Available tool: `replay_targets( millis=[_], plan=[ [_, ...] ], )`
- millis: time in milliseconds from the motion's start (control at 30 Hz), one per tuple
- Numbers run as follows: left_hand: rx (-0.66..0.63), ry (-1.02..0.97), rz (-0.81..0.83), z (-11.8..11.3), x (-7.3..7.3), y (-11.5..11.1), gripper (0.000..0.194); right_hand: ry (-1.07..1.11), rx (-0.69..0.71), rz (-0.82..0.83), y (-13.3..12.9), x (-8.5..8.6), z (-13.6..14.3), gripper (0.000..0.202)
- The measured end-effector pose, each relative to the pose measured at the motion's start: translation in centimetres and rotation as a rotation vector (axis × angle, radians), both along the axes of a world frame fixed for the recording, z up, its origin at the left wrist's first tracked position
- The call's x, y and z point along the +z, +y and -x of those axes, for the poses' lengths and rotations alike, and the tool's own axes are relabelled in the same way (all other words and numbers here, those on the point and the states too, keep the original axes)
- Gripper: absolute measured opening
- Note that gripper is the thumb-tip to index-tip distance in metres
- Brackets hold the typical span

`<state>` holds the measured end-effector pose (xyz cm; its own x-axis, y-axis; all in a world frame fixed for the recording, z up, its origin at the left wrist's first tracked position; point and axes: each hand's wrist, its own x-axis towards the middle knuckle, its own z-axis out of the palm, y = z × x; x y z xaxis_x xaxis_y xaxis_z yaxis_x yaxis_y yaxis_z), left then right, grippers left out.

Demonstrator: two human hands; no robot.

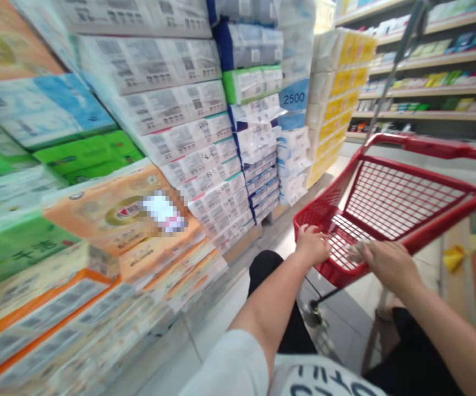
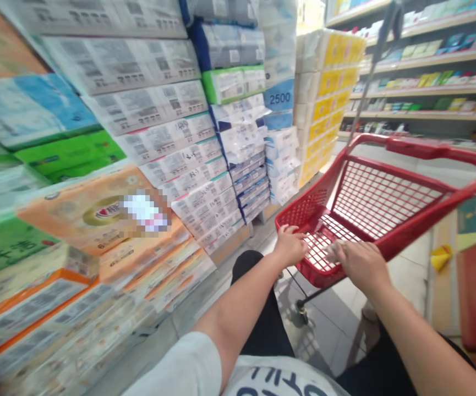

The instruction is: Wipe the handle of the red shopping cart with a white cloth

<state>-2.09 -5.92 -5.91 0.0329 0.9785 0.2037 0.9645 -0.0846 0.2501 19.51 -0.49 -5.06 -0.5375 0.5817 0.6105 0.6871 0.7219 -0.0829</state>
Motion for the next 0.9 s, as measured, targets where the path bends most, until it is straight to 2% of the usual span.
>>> replay_targets(
  millis=[67,167,233,333,433,533,667,767,900],
  plan=[
    [0.021,0.048,0.039,0.3,1.3,0.0,0.032,-0.064,-0.043,-0.016,-1.4,0.1,1.4,0.034],
    [0.065,0.090,0.192,0.0,3.3,0.3,0.041,-0.062,-0.080,-0.064,-3.3,0.3,2.8,0.029],
    [0.163,0.090,0.286,-1.0,4.1,0.2,0.048,-0.034,-0.073,-0.074,-4.7,0.3,2.8,0.027],
    [0.302,0.084,0.244,-3.1,4.0,-0.7,0.054,0.039,-0.039,-0.050,-6.9,0.0,1.5,0.025],
    [0.356,0.112,0.170,-4.6,3.3,-1.9,0.052,0.084,0.109,-0.034,-8.0,-0.6,-0.6,0.021],
    [0.320,0.123,0.192,-5.0,3.2,-2.4,0.051,0.101,0.234,-0.006,-7.2,-0.8,-2.7,0.027],
    [0.273,0.144,0.180,-5.4,4.2,-2.3,0.054,0.288,0.052,0.093,-6.1,-0.3,-4.0,0.035],
    [0.185,0.147,0.188,-6.9,4.6,-2.5,0.052,0.397,0.027,0.142,-7.4,-0.6,-3.6,0.036],
    [-0.006,0.075,0.307,-9.2,4.2,-3.1,0.043,0.476,0.084,0.208,-10.6,-3.1,-2.7,0.035]
  ],
)
